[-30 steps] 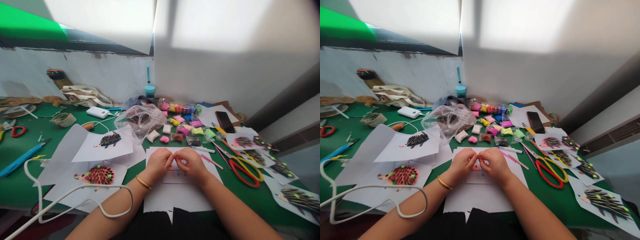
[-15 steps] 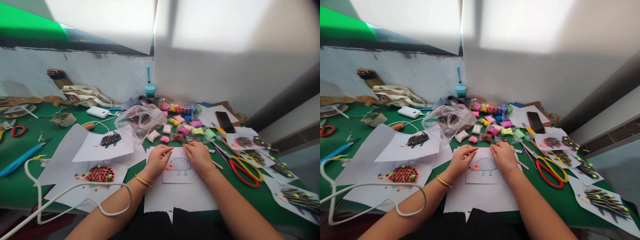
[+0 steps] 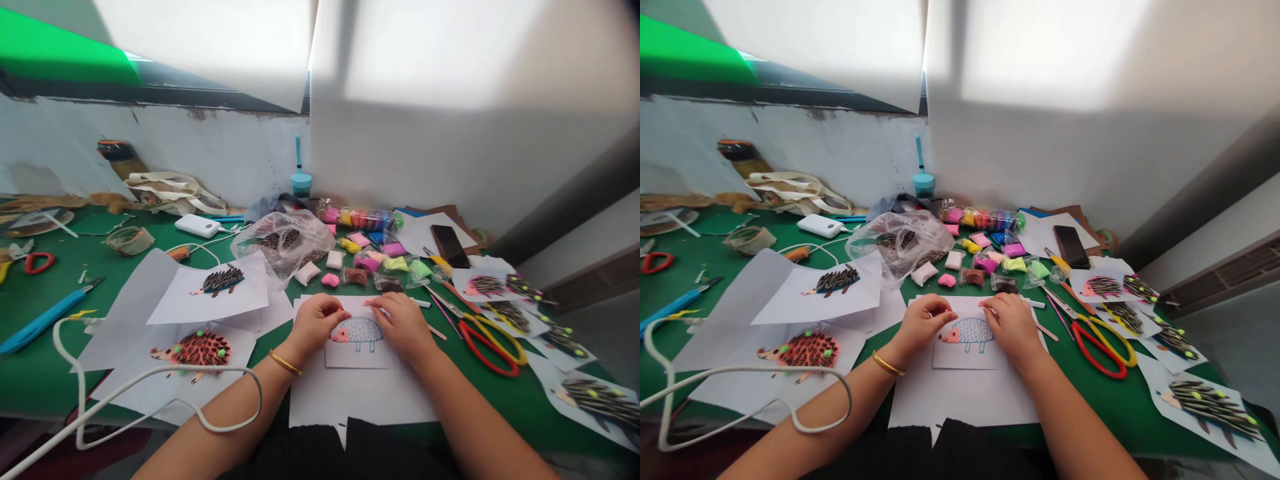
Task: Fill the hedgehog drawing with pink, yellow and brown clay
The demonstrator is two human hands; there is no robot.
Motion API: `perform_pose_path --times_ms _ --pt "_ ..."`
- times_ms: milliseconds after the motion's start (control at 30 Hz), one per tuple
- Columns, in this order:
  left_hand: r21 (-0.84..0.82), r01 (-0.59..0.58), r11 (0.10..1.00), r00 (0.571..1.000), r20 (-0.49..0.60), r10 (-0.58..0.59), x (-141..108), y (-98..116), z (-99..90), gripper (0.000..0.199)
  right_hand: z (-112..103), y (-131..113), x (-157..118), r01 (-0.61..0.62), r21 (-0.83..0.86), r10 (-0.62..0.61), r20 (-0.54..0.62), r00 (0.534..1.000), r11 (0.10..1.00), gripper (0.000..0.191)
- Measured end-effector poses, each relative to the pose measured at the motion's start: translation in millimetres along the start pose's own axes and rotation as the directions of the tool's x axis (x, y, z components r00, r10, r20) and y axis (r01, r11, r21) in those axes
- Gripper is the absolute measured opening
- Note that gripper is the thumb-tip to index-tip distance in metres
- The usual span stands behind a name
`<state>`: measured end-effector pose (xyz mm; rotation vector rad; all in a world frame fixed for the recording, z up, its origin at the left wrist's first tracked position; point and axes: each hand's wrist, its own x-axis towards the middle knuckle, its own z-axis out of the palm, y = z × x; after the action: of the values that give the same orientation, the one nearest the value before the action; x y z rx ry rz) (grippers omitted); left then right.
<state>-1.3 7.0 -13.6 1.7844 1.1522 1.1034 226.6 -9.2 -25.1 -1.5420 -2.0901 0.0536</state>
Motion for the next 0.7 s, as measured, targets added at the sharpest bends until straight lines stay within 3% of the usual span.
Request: perform_pose_path --times_ms 67,200,367,533,700 --pt "-0.007 -0.050 0.999 0.999 0.015 0.050 0.3 -0.8 -0.8 0.005 -1.5 2.7 -11.5 0.020 0.004 -0.020 0.011 1.000 1.000 0.019" --pt "0.003 -0.104 0.995 0.994 0.020 0.104 0.7 -1.8 -0.2 0.020 -3.9 5.3 -34.4 0.024 -0.048 -0.024 0.003 1.000 0.999 0.021" --pt "-0.100 0.035 0.994 0.999 0.004 -0.034 -0.5 -2.3 3.1 0.019 -1.4 1.1 -40.7 0.069 -0.089 -0.065 0.039 0.997 0.994 0.029" --pt "-0.206 0.153 0.967 0.986 0.101 -0.135 -3.6 -5.8 5.0 0.020 2.5 -0.6 -35.2 0.090 -0.069 -0.089 0.019 0.996 0.993 0.036" --pt "-0.197 0.096 0.976 0.990 0.121 -0.073 -4.7 -8.6 7.3 0.017 -0.8 2.6 -37.7 0.076 -0.011 -0.077 -0.105 0.992 0.997 0.030"
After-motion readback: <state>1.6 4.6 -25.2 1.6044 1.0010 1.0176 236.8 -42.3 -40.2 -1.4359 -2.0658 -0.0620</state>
